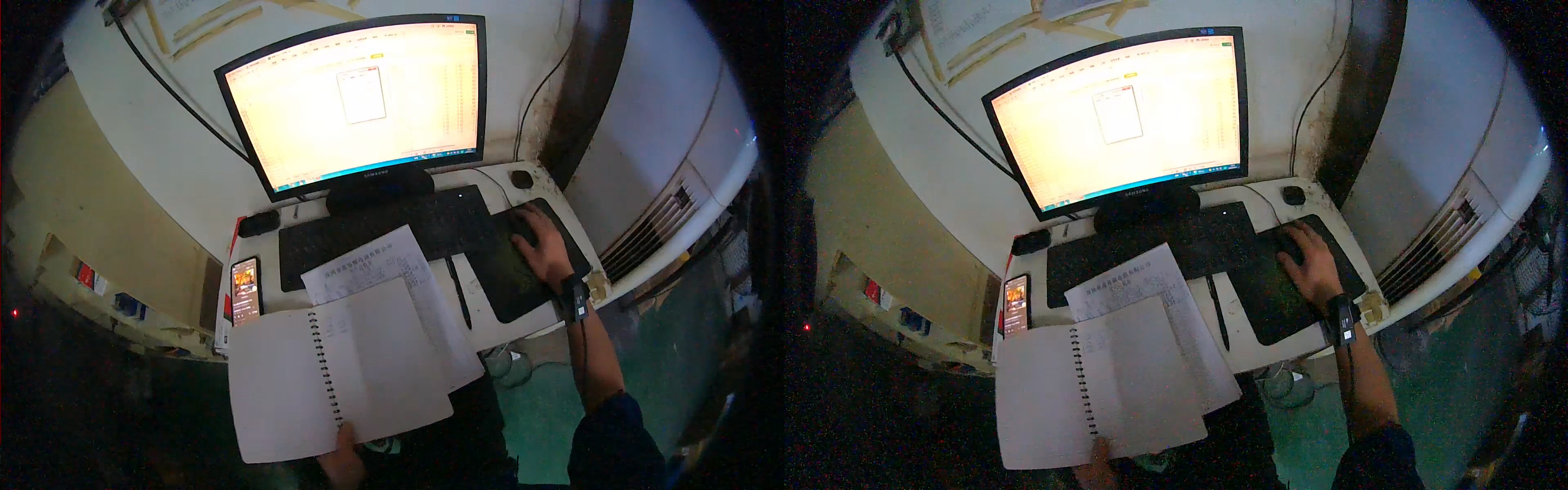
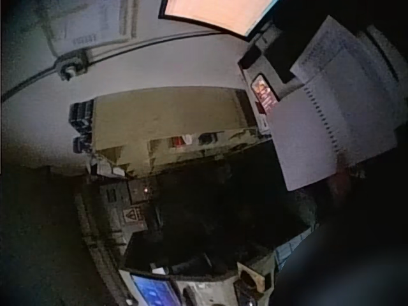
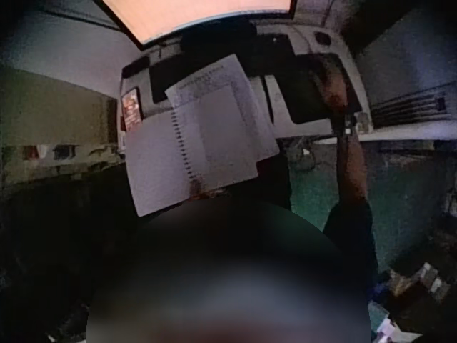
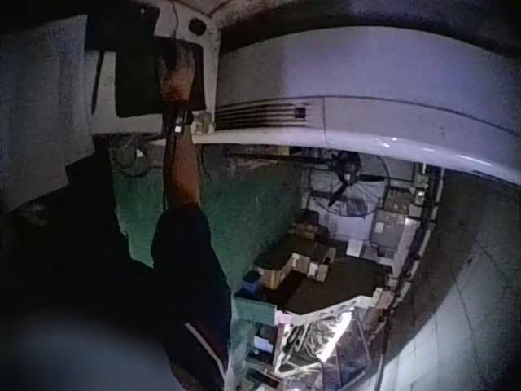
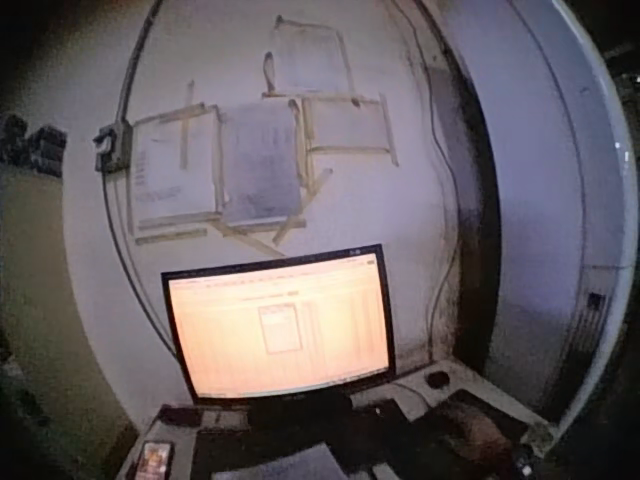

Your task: The recorder views a data table on a computer monitor and writes corresponding information into a physical notebook and a paper form.

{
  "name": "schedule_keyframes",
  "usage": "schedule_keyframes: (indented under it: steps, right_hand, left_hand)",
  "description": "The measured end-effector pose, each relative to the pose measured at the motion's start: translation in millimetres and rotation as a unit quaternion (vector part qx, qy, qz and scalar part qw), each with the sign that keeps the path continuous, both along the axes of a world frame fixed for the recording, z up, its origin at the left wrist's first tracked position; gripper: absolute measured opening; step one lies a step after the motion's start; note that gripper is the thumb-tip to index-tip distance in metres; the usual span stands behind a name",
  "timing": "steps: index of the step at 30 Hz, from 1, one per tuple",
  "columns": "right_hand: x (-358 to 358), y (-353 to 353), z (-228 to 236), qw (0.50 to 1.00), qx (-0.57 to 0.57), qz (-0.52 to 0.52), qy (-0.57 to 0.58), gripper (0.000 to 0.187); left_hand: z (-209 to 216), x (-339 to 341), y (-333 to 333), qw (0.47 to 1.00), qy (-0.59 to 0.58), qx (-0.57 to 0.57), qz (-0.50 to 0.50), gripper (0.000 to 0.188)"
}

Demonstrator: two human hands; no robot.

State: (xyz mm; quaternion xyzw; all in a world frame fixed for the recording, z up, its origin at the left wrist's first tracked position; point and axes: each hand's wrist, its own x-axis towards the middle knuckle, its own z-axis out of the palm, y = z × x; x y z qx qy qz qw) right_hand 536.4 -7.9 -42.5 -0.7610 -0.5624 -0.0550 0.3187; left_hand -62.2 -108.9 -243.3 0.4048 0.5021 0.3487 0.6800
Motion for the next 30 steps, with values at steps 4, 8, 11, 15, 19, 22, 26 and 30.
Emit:
schedule_keyframes:
  steps: [4, 8, 11, 15, 19, 22, 26, 30]
  right_hand:
    - [-4.0, -2.7, 5.2, 1.0, 0.005, 0.016, 0.017, 0.054]
    - [-4.7, -7.0, 4.2, 1.0, 0.005, 0.011, 0.029, 0.051]
    - [-1.7, -3.8, 4.2, 1.0, 0.0, 0.022, 0.009, 0.051]
    - [1.4, -6.2, -0.3, 1.0, 0.007, 0.024, -0.009, 0.051]
    - [15.3, -1.2, -7.8, 0.995, 0.052, 0.077, -0.028, 0.05]
    - [12.6, -1.6, -2.4, 0.998, 0.018, 0.019, 0.051, 0.054]
    - [7.8, 5.7, -0.2, 0.996, 0.01, 0.002, 0.086, 0.056]
    - [-12.5, 3.6, 12.0, 0.998, 0.019, -0.045, 0.039, 0.058]
  left_hand:
    - [28.3, 10.2, -5.6, 0.998, 0.018, 0.03, 0.055, 0.053]
    - [59.7, 25.6, -10.6, 0.991, 0.038, 0.056, 0.114, 0.047]
    - [84.2, 37.3, -13.5, 0.982, 0.059, 0.072, 0.162, 0.043]
    - [119.9, 60.2, -3.9, 0.968, 0.081, 0.096, 0.217, 0.037]
    - [162.6, 86.7, -0.8, 0.952, 0.181, 0.046, 0.241, 0.038]
    - [166.2, 87.0, -0.8, 0.95, 0.19, 0.039, 0.245, 0.041]
    - [160.0, 90.1, -0.4, 0.952, 0.13, 0.101, 0.26, 0.04]
    - [164.2, 92.9, -1.0, 0.953, 0.154, 0.107, 0.238, 0.041]
